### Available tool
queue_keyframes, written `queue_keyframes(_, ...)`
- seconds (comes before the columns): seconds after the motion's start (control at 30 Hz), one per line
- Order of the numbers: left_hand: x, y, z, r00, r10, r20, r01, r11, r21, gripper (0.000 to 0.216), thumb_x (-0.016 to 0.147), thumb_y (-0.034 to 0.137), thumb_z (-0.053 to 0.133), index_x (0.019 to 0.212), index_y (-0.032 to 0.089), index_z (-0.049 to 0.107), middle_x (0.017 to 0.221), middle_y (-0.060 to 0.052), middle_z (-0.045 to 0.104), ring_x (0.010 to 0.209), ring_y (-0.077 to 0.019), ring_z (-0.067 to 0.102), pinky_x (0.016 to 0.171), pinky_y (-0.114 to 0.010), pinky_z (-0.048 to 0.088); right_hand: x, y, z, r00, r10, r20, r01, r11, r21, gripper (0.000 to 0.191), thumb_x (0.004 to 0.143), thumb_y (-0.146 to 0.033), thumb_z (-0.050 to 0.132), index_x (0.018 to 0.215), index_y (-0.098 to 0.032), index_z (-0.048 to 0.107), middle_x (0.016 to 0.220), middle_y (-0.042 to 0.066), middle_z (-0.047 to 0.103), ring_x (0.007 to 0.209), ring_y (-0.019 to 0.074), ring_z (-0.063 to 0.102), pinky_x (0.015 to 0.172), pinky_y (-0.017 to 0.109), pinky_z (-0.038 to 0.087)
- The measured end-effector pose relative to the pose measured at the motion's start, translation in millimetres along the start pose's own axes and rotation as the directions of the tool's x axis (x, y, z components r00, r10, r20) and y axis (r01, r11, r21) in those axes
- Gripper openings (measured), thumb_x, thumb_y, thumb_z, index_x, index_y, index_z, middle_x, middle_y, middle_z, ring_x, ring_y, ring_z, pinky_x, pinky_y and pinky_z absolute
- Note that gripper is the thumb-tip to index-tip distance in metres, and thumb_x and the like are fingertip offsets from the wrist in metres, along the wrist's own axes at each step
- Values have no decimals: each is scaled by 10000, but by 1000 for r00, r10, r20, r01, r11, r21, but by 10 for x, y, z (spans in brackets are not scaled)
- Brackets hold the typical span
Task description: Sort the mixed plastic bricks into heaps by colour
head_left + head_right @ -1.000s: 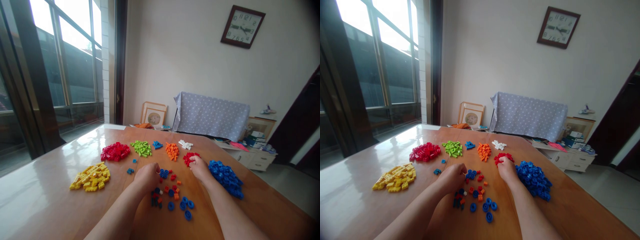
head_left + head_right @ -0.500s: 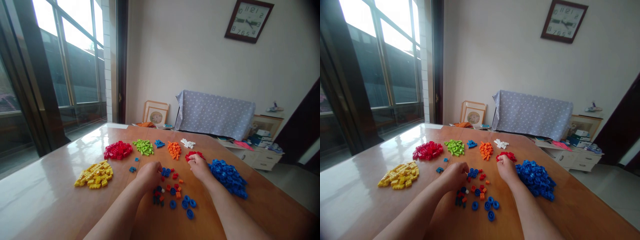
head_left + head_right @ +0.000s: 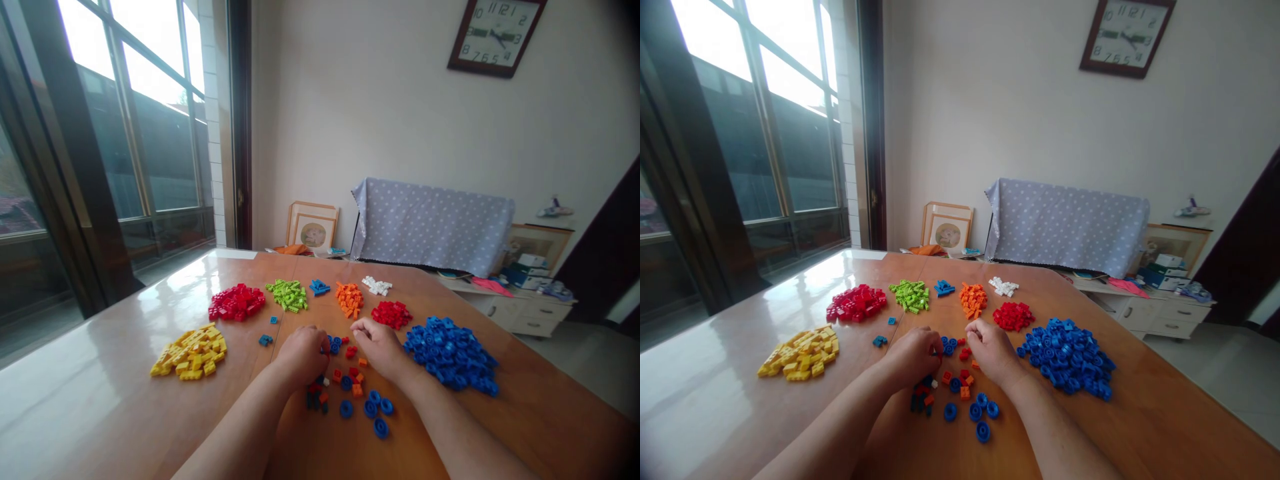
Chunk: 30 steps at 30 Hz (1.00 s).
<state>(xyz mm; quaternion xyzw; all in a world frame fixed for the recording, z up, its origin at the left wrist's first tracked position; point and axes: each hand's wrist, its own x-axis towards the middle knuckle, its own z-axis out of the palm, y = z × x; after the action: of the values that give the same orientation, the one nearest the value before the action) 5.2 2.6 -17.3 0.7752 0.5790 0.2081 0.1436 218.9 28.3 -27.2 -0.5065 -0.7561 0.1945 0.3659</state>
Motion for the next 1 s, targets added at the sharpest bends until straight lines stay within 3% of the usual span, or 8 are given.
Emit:
queue_keyframes(0.3,-13,51,-10,994,89,-56,-85,994,74,226,773,184,506,795,231,726,866,-50,666,813,-175,605,685,-248,399,-102,-238,79,992,-80,95,77,997,32,217,889,-261,481,920,-211,689,791,5,690,745,152,624,664,238,444)
queue_keyframes(0.43,34,33,35,993,61,-104,-70,994,-84,204,805,230,512,822,211,715,863,-41,674,811,-162,598,679,-233,392,-106,-269,84,989,-98,109,94,995,44,192,856,-209,505,910,-211,689,806,6,687,783,155,627,691,239,456)
queue_keyframes(0.67,76,59,19,989,-150,-13,130,897,-423,242,836,324,520,799,144,678,639,8,565,603,-107,474,535,-205,301,-116,-330,109,982,-150,114,138,985,102,239,825,-168,551,1028,-219,667,879,11,689,804,145,629,729,239,477)
queue_keyframes(0.87,69,88,63,992,-119,52,128,819,-559,307,817,414,575,756,122,648,603,28,485,560,-87,399,493,-196,254,-109,-286,165,987,-128,99,119,989,93,177,842,-189,551,981,-211,659,847,14,696,766,142,631,695,231,464)
queue_keyframes(1.0,83,44,103,993,-109,46,115,803,-585,368,828,479,560,822,126,662,632,18,526,568,-98,437,500,-200,294,-27,-84,62,991,-103,86,107,993,-48,169,844,-195,538,957,-215,662,841,10,697,782,146,628,698,228,439)
